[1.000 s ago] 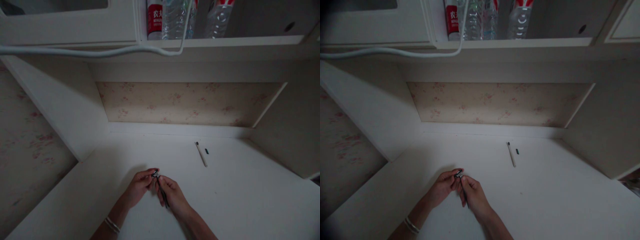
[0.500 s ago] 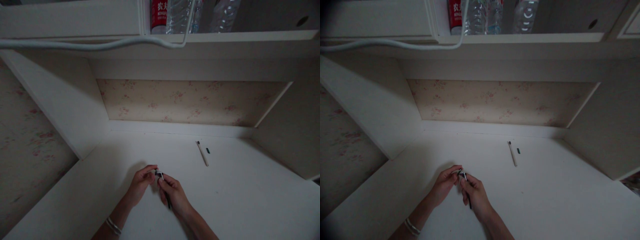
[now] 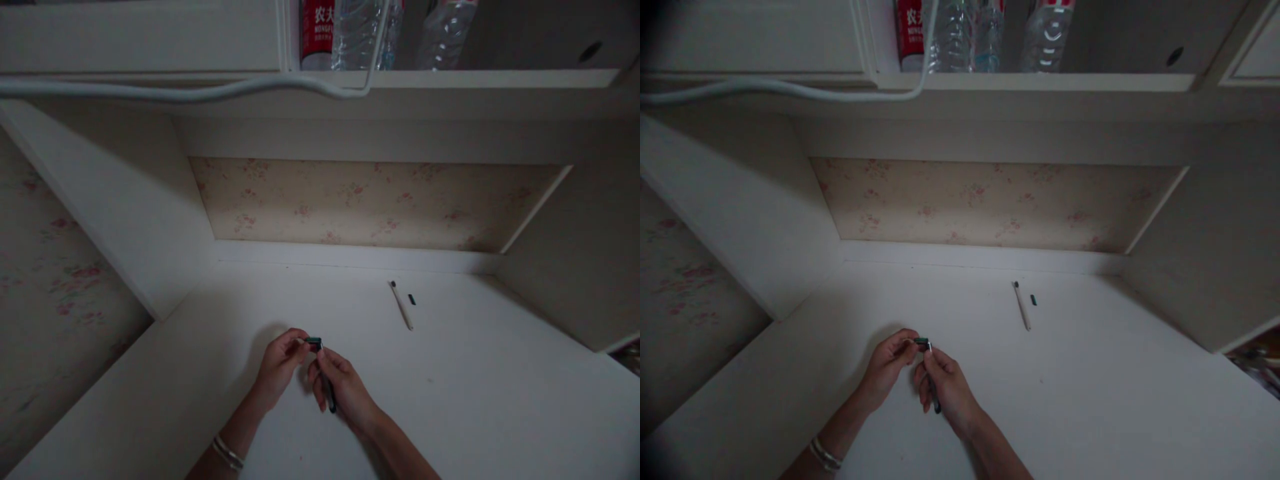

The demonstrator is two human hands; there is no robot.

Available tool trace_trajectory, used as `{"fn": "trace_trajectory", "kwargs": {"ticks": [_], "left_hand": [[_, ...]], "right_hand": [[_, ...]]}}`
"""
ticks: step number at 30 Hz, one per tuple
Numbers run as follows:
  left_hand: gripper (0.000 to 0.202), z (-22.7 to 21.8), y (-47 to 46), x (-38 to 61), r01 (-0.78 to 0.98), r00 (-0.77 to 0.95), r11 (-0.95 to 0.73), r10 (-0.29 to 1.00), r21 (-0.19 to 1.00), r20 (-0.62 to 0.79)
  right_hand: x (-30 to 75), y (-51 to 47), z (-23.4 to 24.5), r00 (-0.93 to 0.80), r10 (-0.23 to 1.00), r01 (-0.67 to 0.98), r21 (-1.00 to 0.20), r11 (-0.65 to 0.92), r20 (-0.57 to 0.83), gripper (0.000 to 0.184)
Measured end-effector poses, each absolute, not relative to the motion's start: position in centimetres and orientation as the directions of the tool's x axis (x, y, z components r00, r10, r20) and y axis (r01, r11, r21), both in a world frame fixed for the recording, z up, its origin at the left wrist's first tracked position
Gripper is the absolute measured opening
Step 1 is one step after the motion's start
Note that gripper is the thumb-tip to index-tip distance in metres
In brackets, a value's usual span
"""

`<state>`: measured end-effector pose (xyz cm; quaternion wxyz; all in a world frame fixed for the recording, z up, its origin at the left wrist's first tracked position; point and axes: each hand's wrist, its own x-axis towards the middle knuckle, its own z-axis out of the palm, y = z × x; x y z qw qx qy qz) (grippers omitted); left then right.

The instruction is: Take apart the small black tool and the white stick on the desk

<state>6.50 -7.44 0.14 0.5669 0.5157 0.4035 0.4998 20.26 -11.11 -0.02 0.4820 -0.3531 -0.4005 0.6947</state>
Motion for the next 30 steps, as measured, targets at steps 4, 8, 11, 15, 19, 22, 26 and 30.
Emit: {"fn": "trace_trajectory", "kwargs": {"ticks": [4, 8, 11, 15, 19, 22, 26, 30], "left_hand": [[0.028, -0.1, -7.2, 6.2, -0.100, 0.088, -0.066, 0.993, 0.993, 0.075], [0.032, -0.1, -7.1, 6.1, -0.074, 0.057, -0.049, 0.997, 0.996, 0.053], [0.039, -0.1, -7.2, 6.4, -0.064, 0.126, -0.018, 0.992, 0.998, 0.026], [0.050, -0.9, -7.2, 6.8, -0.038, 0.143, 0.006, 0.990, 0.999, -0.001], [0.048, -2.0, -6.8, 6.9, 0.027, 0.159, 0.030, 0.987, 0.999, -0.034], [0.047, -2.5, -6.5, 6.9, 0.041, 0.178, 0.029, 0.983, 0.999, -0.036], [0.042, -2.8, -6.4, 6.7, 0.077, 0.215, 0.031, 0.976, 0.997, -0.047], [0.037, -2.7, -6.5, 6.7, 0.131, 0.252, 0.007, 0.967, 0.991, -0.041]], "right_hand": [[20.3, -11.0, -0.2, -0.142, 0.990, -0.225, -0.974, -0.036, -0.003, 0.040], [20.9, -11.3, 0.1, -0.029, 0.995, 0.033, -0.995, 0.093, 0.092, 0.029], [22.3, -11.2, 0.4, -0.038, 0.992, 0.211, -0.969, 0.127, 0.121, 0.028], [26.1, -9.1, 1.3, 0.038, 0.998, 0.582, -0.813, 0.021, 0.053, 0.034], [31.3, -4.6, 2.5, 0.204, 0.979, 0.734, -0.664, -0.144, 0.013, 0.032], [34.3, -1.2, 2.9, 0.307, 0.951, 0.807, -0.524, -0.273, -0.022, 0.027], [36.1, 2.0, 2.8, 0.392, 0.917, 0.848, -0.356, -0.393, -0.077, 0.024], [36.3, 3.4, 2.5, 0.438, 0.895, 0.861, -0.243, -0.446, -0.089, 0.028]]}}
